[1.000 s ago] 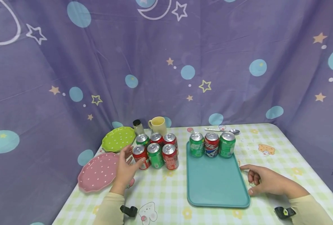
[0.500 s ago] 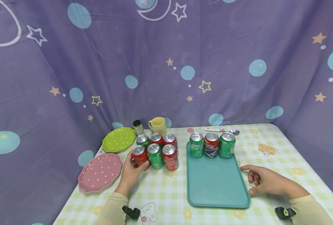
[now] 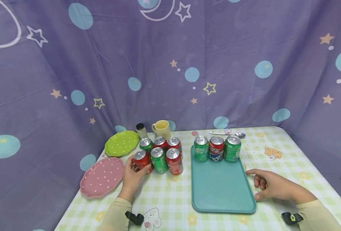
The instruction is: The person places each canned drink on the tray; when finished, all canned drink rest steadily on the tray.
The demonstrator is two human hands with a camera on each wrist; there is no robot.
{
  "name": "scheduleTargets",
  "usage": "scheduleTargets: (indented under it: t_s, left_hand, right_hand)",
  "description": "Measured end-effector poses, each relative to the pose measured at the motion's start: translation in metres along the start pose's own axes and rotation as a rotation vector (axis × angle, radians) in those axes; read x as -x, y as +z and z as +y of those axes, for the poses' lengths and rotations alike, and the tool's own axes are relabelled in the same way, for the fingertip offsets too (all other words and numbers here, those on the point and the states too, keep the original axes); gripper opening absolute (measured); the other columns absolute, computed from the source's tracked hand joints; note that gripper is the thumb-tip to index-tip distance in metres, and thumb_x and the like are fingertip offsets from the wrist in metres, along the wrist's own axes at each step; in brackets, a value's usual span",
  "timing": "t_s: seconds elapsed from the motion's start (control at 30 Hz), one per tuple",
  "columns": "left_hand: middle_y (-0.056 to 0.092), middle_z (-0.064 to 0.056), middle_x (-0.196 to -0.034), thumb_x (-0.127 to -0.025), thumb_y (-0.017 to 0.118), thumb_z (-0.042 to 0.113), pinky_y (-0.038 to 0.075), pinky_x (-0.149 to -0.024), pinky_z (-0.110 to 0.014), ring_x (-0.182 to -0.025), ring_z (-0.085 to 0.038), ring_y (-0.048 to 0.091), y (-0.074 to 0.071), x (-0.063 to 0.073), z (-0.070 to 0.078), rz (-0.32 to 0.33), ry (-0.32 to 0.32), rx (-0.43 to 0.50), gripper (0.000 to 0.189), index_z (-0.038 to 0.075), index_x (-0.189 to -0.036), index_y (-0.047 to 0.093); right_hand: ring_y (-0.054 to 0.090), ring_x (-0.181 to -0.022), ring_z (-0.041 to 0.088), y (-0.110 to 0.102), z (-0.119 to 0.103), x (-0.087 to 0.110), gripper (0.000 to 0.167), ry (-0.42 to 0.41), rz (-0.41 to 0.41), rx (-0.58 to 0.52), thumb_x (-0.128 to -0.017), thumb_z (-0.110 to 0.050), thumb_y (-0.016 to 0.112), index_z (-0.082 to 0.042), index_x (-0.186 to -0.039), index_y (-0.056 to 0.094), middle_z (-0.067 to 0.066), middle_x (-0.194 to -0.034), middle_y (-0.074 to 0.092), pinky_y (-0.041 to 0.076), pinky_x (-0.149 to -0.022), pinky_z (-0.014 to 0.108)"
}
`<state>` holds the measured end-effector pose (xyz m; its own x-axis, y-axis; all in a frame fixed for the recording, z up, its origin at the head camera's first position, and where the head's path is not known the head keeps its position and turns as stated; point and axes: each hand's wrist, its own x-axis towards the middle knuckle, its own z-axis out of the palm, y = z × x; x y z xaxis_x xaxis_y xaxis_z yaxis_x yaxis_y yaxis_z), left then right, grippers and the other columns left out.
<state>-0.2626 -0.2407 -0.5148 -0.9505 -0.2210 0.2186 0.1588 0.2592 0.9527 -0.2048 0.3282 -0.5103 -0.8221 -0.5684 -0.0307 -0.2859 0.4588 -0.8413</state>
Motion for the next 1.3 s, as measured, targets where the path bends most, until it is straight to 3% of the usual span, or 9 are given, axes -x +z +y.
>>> scheduleTargets:
  t_s: [0.23,0.37,0.57,0.73,0.9,1.1,1.3]
  left_hand:
    - [0.061,-0.011,-0.134,-0.082,0.090,0.004,0.052,-0.092,-0.019,-0.119,-0.024,0.059,-0.003,0.000,0.010,0.121,0.062,0.078,0.074,0.009,-0.143,0.049]
    - [0.064,-0.008,-0.131,-0.081,0.092,0.010,0.051,-0.092,-0.021,-0.114,-0.019,0.060,-0.006,0.003,0.023,0.177,0.114,0.060,0.074,0.010,-0.142,0.051]
    - [0.065,-0.003,-0.132,-0.081,0.092,0.008,0.050,-0.096,-0.021,-0.117,-0.015,0.061,-0.010,0.010,0.049,0.202,0.227,0.051,0.075,0.010,-0.144,0.051]
    - [0.068,-0.002,-0.130,-0.078,0.094,0.005,0.050,-0.095,-0.023,-0.114,-0.016,0.065,-0.004,0.021,0.075,0.150,0.313,0.059,0.074,0.009,-0.140,0.054]
    - [0.068,-0.004,-0.131,-0.077,0.094,0.004,0.050,-0.095,-0.026,-0.115,-0.018,0.065,0.012,0.031,0.103,0.063,0.373,0.072,0.073,0.007,-0.139,0.054]
    - [0.066,0.002,-0.131,-0.080,0.093,0.009,0.054,-0.095,-0.028,-0.118,-0.019,0.064,0.042,0.035,0.123,-0.051,0.434,0.088,0.070,0.013,-0.138,0.056]
    - [0.065,0.004,-0.131,-0.080,0.095,0.020,0.057,-0.096,-0.041,-0.119,-0.018,0.064,0.078,0.042,0.137,-0.177,0.417,0.083,0.073,0.024,-0.140,0.056]
  right_hand:
    - [0.053,-0.073,0.013,0.000,-0.002,0.001,0.090,-0.002,0.001,0.002,-0.080,-0.020,0.092,0.011,-0.148,0.043,0.010,-0.096,0.057,0.046,-0.061,0.028]
    - [0.053,-0.073,0.014,0.000,-0.004,0.001,0.090,-0.001,-0.002,-0.002,-0.080,-0.020,0.092,0.012,-0.148,0.043,0.011,-0.097,0.057,0.046,-0.061,0.028]
    - [0.053,-0.073,0.016,0.000,-0.004,0.001,0.089,0.002,-0.003,-0.005,-0.080,-0.020,0.092,0.011,-0.149,0.043,0.011,-0.097,0.057,0.046,-0.061,0.028]
    - [0.053,-0.073,0.016,0.000,-0.004,0.000,0.091,0.007,-0.001,-0.008,-0.079,-0.019,0.092,0.011,-0.149,0.043,0.010,-0.097,0.057,0.046,-0.061,0.028]
    - [0.053,-0.073,0.015,-0.001,-0.004,0.000,0.092,0.002,0.004,0.003,-0.079,-0.020,0.093,0.012,-0.149,0.043,0.011,-0.096,0.057,0.046,-0.061,0.028]
    - [0.052,-0.073,0.014,-0.001,-0.001,0.000,0.092,0.016,0.011,0.010,-0.078,-0.020,0.093,0.011,-0.149,0.043,0.010,-0.096,0.057,0.046,-0.061,0.028]
    - [0.052,-0.073,0.014,0.000,0.000,-0.001,0.092,0.017,0.008,0.004,-0.078,-0.019,0.093,0.010,-0.149,0.043,0.011,-0.096,0.057,0.046,-0.061,0.028]
